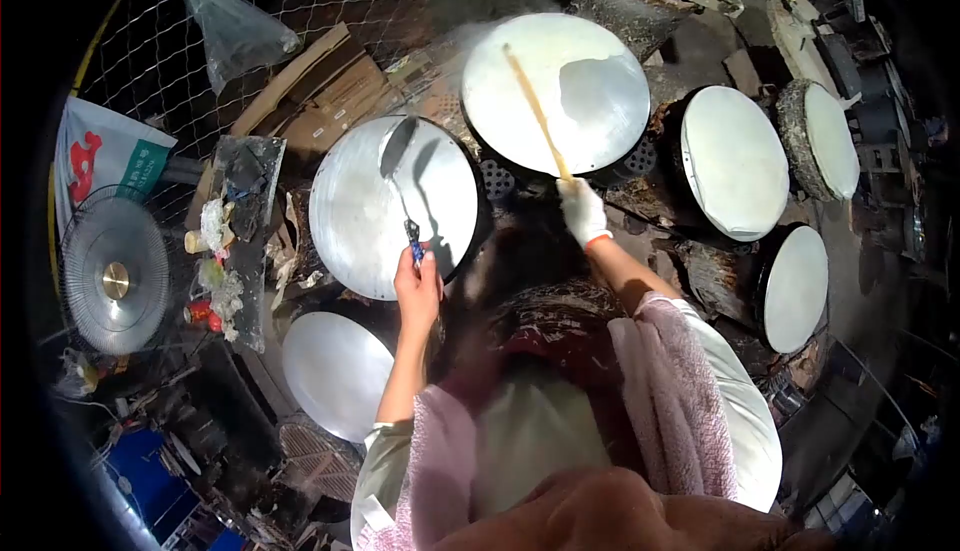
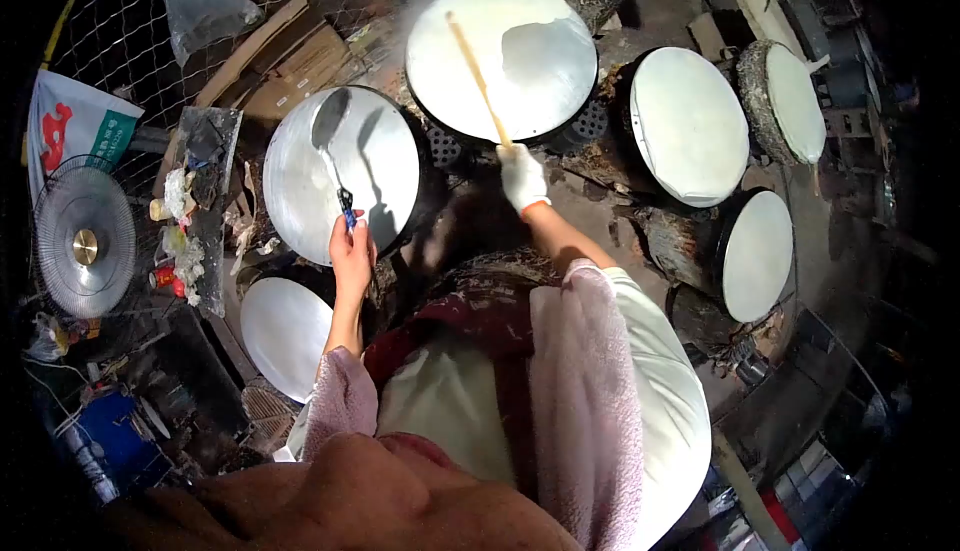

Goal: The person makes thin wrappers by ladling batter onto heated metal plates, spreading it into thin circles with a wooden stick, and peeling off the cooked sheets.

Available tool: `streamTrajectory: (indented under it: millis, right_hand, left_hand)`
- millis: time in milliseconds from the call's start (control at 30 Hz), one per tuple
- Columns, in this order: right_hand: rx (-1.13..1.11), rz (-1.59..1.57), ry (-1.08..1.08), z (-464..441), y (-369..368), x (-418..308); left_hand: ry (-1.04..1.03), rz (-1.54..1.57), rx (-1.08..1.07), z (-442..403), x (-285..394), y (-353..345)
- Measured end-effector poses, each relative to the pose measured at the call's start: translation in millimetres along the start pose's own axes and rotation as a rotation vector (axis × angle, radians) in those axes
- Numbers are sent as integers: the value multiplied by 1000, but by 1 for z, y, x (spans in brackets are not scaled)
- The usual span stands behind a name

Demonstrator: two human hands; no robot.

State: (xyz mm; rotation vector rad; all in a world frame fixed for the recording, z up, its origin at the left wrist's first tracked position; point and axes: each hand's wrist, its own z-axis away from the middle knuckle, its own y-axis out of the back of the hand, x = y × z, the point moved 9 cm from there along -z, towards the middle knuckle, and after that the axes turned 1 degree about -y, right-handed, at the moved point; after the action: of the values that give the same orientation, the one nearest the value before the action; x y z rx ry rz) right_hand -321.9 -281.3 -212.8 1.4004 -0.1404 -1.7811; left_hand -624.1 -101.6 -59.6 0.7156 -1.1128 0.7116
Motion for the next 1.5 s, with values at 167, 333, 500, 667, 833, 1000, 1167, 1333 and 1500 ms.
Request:
streamTrajectory:
  millis: [167,333,500,667,833,1000,1167,1333,1500]
  right_hand:
    - [-52,-337,-79,-4,26,-2]
    - [-179,224,137,10,17,-5]
    - [34,347,143,-28,119,-13]
    - [-257,201,253,-19,107,-10]
    - [-281,466,264,-50,150,12]
    - [46,358,643,-94,176,-22]
    - [-92,259,749,-29,171,11]
    - [42,402,284,-113,208,-8]
    - [-169,173,344,-95,169,29]
  left_hand:
    - [76,33,103,20,-8,7]
    - [55,-8,173,25,-5,-10]
    - [75,46,198,28,0,-49]
    - [90,89,209,35,13,-91]
    - [113,67,262,53,21,-114]
    - [130,20,288,67,19,-128]
    - [161,52,326,67,11,-129]
    - [147,27,317,54,12,-131]
    - [177,86,281,43,21,-142]
